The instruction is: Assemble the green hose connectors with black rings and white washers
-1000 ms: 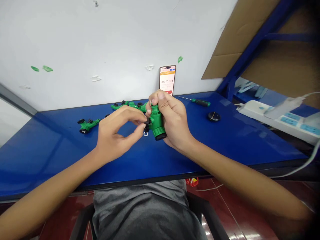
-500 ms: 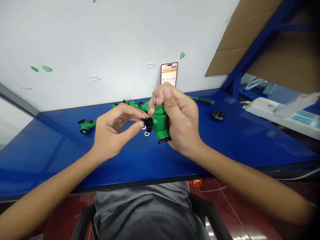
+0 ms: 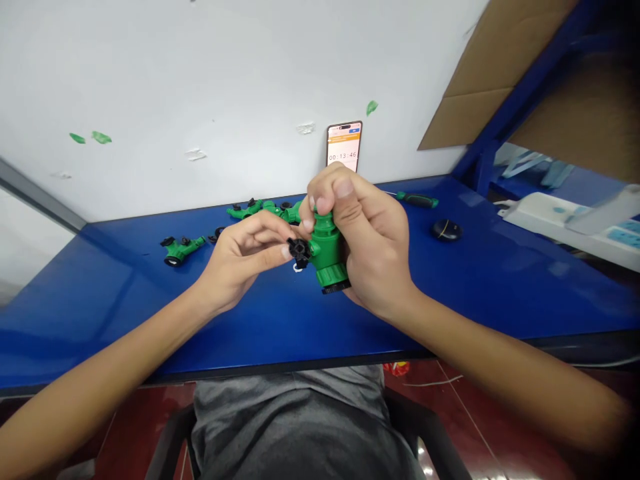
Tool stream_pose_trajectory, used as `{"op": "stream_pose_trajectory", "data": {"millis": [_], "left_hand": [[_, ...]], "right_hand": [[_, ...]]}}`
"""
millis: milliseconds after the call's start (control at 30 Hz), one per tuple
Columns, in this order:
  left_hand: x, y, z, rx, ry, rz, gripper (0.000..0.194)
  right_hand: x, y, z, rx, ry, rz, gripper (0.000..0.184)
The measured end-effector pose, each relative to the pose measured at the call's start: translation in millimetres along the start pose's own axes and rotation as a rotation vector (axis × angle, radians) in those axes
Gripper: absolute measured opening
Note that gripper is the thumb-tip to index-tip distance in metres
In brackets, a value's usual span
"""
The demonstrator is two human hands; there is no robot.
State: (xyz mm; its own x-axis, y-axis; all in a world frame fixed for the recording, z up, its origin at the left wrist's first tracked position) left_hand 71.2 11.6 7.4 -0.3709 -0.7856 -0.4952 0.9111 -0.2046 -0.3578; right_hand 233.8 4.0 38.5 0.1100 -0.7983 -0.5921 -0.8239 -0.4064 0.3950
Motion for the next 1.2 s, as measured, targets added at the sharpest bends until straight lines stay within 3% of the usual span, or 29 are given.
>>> {"op": "stream_pose_trajectory", "data": {"millis": [300, 633, 900, 1067, 1200], "left_hand": [[0, -2.3, -3, -0.046, -0.025, 0.005, 0.038], [3, -1.9, 12, -0.060, 0.018, 0.059, 0.035], [0, -2.0, 11, 0.014, 0.019, 0.022, 0.033], [0, -3.2, 8, 0.009, -0.019, 0.006, 0.035], [0, -3.7, 4, -0.001, -0.002, 0.004, 0.030]], "right_hand": [[2, 3, -4, -0.021, -0.014, -0.019, 0.039], [1, -2, 6, -0.064, 0.018, 0.028, 0.049], [1, -1, 3, -0.097, 0.013, 0.014, 0.049], [2, 1, 1, -0.097, 0.004, -0.020, 0.039], [1, 0, 2, -0.078, 0.006, 0.011, 0.046]]}}
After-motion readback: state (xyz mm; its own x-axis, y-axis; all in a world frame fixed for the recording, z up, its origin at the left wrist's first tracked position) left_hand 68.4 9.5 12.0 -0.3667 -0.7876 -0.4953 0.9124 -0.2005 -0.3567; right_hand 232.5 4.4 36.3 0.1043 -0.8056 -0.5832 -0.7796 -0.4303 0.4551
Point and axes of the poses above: each hand's wrist, its own x-axis away from the middle knuckle, its own y-axis out of the palm, z = x × y, the point moved 5 cm from there along -x, towards the middle knuckle, and after that the axes turned 15 degrees about -x, right-handed, at the moved point
